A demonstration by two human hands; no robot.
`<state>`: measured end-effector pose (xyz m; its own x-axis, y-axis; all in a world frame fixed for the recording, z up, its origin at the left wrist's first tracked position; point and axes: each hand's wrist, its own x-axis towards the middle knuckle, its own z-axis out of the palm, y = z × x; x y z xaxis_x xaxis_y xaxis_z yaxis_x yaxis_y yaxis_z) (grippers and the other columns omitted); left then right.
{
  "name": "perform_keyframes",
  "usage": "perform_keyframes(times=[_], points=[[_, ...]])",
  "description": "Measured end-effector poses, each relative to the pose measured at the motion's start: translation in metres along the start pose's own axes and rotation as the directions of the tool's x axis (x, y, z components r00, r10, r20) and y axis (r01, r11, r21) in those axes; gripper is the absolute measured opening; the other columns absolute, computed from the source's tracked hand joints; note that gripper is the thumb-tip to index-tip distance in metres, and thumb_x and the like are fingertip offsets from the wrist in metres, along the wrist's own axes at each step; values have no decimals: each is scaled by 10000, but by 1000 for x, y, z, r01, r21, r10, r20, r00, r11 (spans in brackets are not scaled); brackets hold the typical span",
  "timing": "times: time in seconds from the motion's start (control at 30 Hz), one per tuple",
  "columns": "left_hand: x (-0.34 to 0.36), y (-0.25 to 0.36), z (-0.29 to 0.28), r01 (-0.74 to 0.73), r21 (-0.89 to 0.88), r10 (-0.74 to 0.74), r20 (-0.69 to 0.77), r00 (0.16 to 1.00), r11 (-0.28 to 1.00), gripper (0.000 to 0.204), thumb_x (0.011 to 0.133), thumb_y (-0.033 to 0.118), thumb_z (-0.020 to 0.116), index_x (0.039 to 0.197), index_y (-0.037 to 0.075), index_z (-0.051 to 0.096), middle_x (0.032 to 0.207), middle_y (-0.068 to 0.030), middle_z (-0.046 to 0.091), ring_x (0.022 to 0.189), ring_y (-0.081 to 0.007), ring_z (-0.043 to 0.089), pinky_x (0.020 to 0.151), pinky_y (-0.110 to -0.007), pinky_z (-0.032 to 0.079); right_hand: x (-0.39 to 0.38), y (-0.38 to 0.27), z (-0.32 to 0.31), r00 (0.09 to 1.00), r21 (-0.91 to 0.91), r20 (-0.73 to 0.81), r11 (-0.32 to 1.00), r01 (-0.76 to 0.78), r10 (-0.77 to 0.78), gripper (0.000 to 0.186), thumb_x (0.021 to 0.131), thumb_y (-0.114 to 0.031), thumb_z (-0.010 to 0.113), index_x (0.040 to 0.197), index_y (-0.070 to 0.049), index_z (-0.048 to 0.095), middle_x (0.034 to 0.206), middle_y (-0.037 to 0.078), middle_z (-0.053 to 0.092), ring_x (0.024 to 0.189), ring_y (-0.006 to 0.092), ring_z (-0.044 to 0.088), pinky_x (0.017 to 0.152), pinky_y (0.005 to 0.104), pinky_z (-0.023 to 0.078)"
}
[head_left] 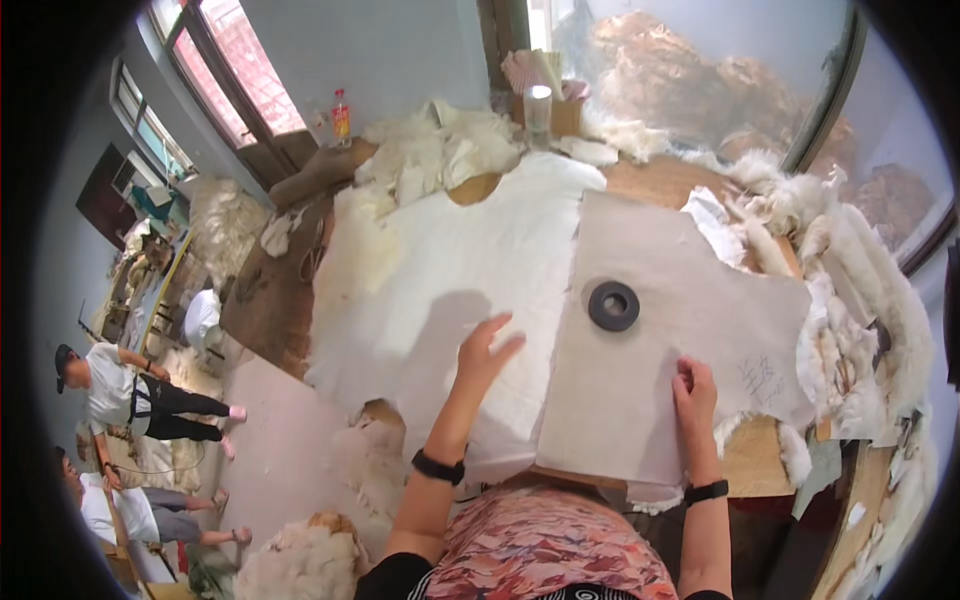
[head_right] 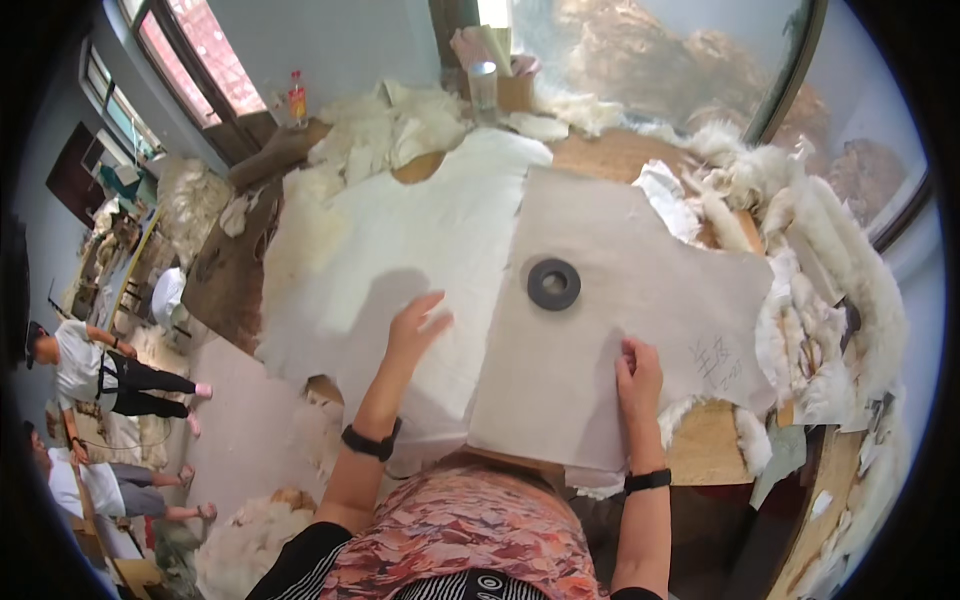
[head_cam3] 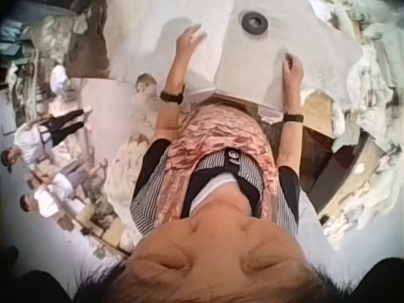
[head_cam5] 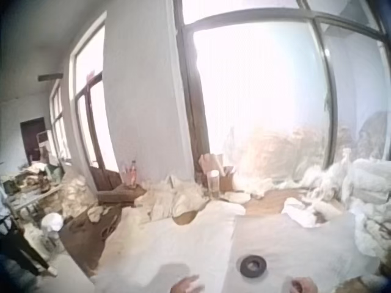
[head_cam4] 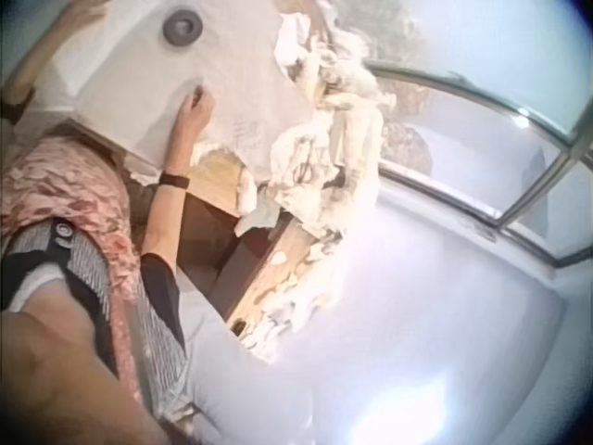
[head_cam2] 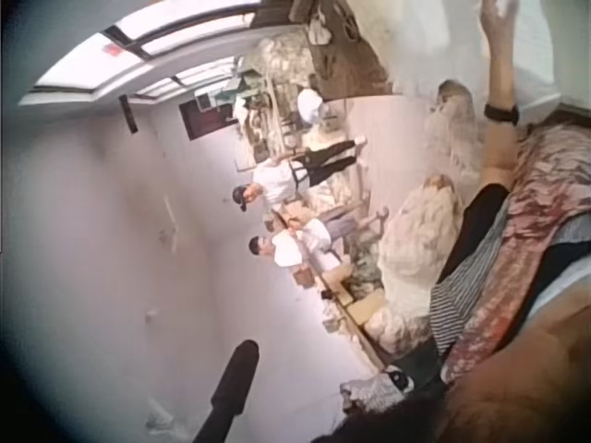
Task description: Cutting and trimming sheepskin pelts using a knife and a wooden straightedge in a leather goods workshop.
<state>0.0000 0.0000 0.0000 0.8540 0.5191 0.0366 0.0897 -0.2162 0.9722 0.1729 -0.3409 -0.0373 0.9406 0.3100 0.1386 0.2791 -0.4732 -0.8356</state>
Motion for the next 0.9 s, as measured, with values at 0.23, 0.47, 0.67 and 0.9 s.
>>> perform_keyframes(times=[0.23, 0.47, 0.67, 0.9], points=[[-70, -5, 7, -221, 794, 162, 156, 974, 567, 715, 792, 397, 691, 1374, 53, 458, 1483, -228, 315, 1377, -392, 289, 1118, -545, 209, -16, -41, -32, 978, -550, 139, 810, 204, -152, 410, 733, -94, 707, 1126, -54, 596, 1135, 164, 573, 1051, 352, 553, 897, 437, 449], [-86, -1, 4, -134, 860, 125, 83, 989, 493, 719, 786, 394, 689, 1383, 73, 452, 1458, -211, 356, 1373, -357, 311, 1116, -531, 230, -13, 10, -46, 996, -647, 73, 758, 82, -45, 585, 800, -147, 669, 1339, -85, 452, 1379, 240, 424, 1232, 417, 429, 1032, 485, 355], [-45, -6, -52, -156, 795, 275, -14, 961, 586, 461, 783, 227, 678, 1190, 30, 588, 1336, -197, 477, 1234, -365, 458, 1020, -477, 367, -22, 0, -39, 989, -723, 99, 675, 145, -107, 585, 852, -115, 601, 1394, -60, 390, 1416, 250, 386, 1275, 417, 390, 1055, 472, 334], [6, -16, -155, 60, 908, 417, -249, 874, 415, 456, 754, 115, 681, 1188, 18, 580, 1289, -219, 507, 1200, -392, 477, 1003, -475, 386, -14, 5, -41, 992, -735, 122, 669, 112, -32, 574, 865, -90, 575, 1399, -40, 370, 1429, 258, 365, 1299, 417, 365, 1073, 466, 314]])
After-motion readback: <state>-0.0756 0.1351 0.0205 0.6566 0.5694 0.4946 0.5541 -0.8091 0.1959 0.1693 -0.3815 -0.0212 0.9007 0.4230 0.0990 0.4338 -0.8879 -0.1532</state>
